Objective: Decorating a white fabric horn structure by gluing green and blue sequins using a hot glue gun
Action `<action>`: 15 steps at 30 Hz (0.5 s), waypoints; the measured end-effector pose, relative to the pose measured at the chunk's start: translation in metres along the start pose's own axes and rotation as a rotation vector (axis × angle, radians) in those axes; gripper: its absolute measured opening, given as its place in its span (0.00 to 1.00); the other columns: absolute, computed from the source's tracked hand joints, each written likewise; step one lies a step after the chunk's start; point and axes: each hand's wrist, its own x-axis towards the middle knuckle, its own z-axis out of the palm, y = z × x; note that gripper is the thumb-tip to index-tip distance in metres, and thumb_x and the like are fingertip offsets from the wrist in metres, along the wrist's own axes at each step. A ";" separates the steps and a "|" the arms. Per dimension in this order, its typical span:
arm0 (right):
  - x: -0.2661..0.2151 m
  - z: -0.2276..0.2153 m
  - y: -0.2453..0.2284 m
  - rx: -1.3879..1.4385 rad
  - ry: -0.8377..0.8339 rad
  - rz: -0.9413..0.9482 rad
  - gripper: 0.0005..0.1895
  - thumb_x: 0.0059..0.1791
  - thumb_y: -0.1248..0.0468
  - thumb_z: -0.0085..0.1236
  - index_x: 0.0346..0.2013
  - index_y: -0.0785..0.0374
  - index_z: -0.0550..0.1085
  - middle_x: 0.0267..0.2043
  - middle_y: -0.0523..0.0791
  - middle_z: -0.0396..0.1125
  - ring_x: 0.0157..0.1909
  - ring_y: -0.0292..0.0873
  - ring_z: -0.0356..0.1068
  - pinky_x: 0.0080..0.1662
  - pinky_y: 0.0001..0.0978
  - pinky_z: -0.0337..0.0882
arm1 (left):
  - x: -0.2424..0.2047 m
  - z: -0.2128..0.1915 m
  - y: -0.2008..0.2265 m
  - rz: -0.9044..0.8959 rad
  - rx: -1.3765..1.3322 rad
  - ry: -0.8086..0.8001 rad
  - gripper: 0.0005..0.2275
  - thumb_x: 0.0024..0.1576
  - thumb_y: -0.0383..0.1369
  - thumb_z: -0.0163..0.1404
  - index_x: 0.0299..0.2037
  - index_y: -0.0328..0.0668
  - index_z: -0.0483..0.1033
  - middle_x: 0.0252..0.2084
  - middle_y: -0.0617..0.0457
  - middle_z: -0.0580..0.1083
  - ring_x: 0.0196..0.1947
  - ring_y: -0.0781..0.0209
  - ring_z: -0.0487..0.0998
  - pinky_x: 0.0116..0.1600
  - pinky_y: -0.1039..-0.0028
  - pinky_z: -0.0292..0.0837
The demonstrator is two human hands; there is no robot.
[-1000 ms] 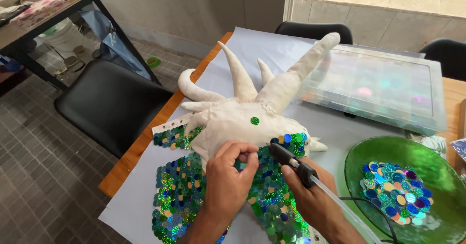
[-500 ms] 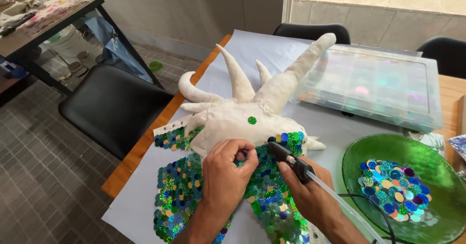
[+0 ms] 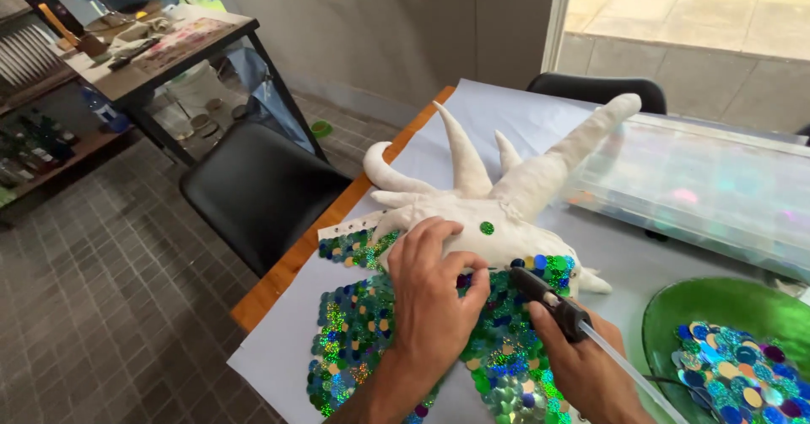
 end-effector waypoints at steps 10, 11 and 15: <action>-0.004 -0.007 -0.005 -0.020 0.017 -0.116 0.25 0.51 0.46 0.58 0.20 0.60 0.68 0.19 0.46 0.61 0.27 0.45 0.54 0.34 0.42 0.56 | 0.005 0.001 -0.014 0.000 -0.114 -0.044 0.00 0.49 0.31 0.59 0.27 0.48 0.81 0.50 0.50 0.76 0.59 0.47 0.73 0.64 0.52 0.61; -0.005 -0.009 -0.006 -0.003 0.010 -0.096 0.22 0.51 0.46 0.57 0.22 0.59 0.72 0.20 0.45 0.63 0.26 0.45 0.57 0.34 0.40 0.56 | 0.005 0.001 -0.014 -0.020 -0.110 -0.058 0.01 0.50 0.30 0.59 0.27 0.47 0.82 0.51 0.50 0.76 0.59 0.47 0.72 0.65 0.51 0.60; -0.010 -0.018 -0.014 0.057 -0.005 0.042 0.21 0.51 0.45 0.57 0.29 0.60 0.78 0.19 0.45 0.61 0.22 0.41 0.56 0.28 0.38 0.55 | 0.001 0.001 -0.017 -0.067 -0.112 -0.118 0.02 0.52 0.31 0.58 0.29 0.47 0.83 0.54 0.50 0.75 0.64 0.48 0.70 0.70 0.49 0.55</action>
